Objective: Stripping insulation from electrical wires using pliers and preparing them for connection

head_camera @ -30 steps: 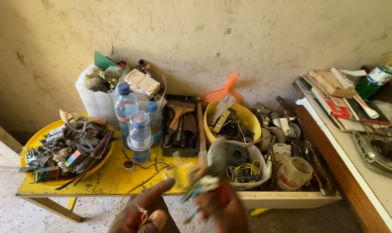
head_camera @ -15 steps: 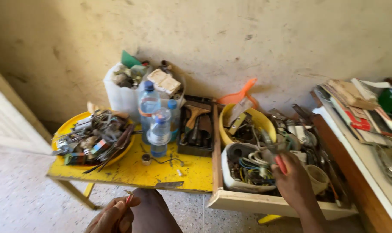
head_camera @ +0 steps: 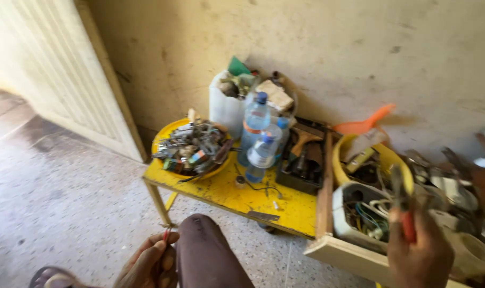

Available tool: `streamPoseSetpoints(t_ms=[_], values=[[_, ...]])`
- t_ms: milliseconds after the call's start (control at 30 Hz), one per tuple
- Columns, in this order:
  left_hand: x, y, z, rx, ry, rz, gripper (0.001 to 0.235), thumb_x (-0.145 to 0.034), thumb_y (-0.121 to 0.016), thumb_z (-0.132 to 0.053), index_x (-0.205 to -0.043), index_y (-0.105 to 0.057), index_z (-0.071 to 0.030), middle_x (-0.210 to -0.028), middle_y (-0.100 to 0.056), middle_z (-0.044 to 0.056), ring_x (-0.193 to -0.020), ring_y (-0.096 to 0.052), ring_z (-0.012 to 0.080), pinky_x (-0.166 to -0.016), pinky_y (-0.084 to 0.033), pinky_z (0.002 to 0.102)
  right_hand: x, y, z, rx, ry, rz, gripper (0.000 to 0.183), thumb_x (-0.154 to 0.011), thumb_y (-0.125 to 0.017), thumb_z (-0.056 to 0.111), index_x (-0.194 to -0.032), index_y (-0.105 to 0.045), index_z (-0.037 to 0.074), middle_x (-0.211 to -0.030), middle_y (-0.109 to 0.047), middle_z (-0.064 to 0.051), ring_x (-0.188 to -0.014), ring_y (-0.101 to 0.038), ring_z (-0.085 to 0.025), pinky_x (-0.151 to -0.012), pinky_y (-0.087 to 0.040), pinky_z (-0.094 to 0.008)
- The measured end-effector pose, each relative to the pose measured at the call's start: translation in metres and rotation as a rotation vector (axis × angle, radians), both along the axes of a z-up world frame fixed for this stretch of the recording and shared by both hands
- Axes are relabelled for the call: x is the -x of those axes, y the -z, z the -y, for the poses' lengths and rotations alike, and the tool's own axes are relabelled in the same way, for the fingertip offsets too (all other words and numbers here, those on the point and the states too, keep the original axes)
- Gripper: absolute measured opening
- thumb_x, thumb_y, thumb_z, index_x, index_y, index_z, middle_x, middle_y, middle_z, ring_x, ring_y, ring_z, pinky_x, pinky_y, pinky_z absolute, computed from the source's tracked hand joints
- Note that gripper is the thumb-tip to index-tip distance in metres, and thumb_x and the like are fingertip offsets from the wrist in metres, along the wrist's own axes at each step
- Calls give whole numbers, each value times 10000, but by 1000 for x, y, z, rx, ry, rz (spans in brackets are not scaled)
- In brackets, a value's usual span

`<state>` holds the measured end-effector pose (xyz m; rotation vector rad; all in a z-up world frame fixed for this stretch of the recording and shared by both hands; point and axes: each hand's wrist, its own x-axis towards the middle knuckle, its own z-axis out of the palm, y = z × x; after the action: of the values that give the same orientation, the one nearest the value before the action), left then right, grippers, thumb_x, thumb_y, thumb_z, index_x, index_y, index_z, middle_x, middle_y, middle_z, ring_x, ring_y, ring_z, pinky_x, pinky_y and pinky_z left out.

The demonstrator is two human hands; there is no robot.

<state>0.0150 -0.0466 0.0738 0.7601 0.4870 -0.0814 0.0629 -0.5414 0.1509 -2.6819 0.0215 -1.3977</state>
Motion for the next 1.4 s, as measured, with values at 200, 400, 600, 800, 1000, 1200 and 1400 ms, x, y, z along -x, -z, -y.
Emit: streamPoseSetpoints(t_ms=[200, 400, 600, 800, 1000, 1200, 1400], values=[[15, 14, -20, 14, -64, 121, 263, -1046, -540, -165, -1251, -665, -58, -695, -458, 158, -389, -358, 225, -282, -267, 344, -25, 63, -121, -347, -326, -894, 546, -792, -830, 539, -1310, -795, 368, -1114, -843, 83, -1008, -781, -145, -887, -560, -313], [48, 13, -57, -49, -232, -36, 167, -1025, -577, -123, -1143, -669, -48, -668, -455, 178, -384, -337, 254, -364, -231, 382, -75, 102, -183, -168, -259, -1179, 702, -853, -797, 601, -1512, -604, 459, -1225, -614, 84, -1207, -621, -168, -938, -548, -387], [48, 40, -84, -81, -303, -106, 173, -1004, -539, -65, -1143, -640, -79, -711, -475, 185, -368, -352, 266, -335, -250, 397, -128, 135, -209, -6, -362, -1019, 700, -803, -875, 596, -1392, -629, 310, -1265, -570, 27, -1160, -644, -231, -810, -613, -460], [14, 27, -70, -91, -429, -20, 133, -935, -636, -8, -1065, -663, -12, -676, -426, 88, -506, -322, 147, -428, -177, 286, -171, 143, -227, 73, -404, -1040, 561, -753, -917, 632, -1052, -740, 192, -1103, -698, -29, -1038, -660, -260, -871, -517, -422], [-1, -8, -89, 24, -287, -73, 124, -1058, -599, -44, -1165, -616, 17, -900, -756, 284, -637, -683, 340, -656, -585, 399, -135, 109, -254, 28, -434, -758, 226, -983, -728, 389, -1024, -848, 203, -1081, -795, -25, -1110, -698, -278, -983, -536, -457], [-26, 23, -101, 11, -131, -109, 69, -1062, -486, -74, -1088, -548, -84, -1038, -833, 280, -782, -774, 342, -662, -532, 371, -69, 16, -428, -420, -653, -1280, 355, -871, -733, 416, -1123, -894, 224, -1113, -862, 52, -1070, -778, -108, -960, -563, -289], [-32, 38, -128, -276, -114, -212, 56, -1001, -726, -161, -980, -686, -127, -1009, -730, 50, -926, -683, 171, -807, -568, 347, -90, 105, -505, -973, -910, -1524, 207, -876, -834, 80, -1070, -855, 10, -885, -788, -84, -742, -618, -181, -702, -534, -308]])
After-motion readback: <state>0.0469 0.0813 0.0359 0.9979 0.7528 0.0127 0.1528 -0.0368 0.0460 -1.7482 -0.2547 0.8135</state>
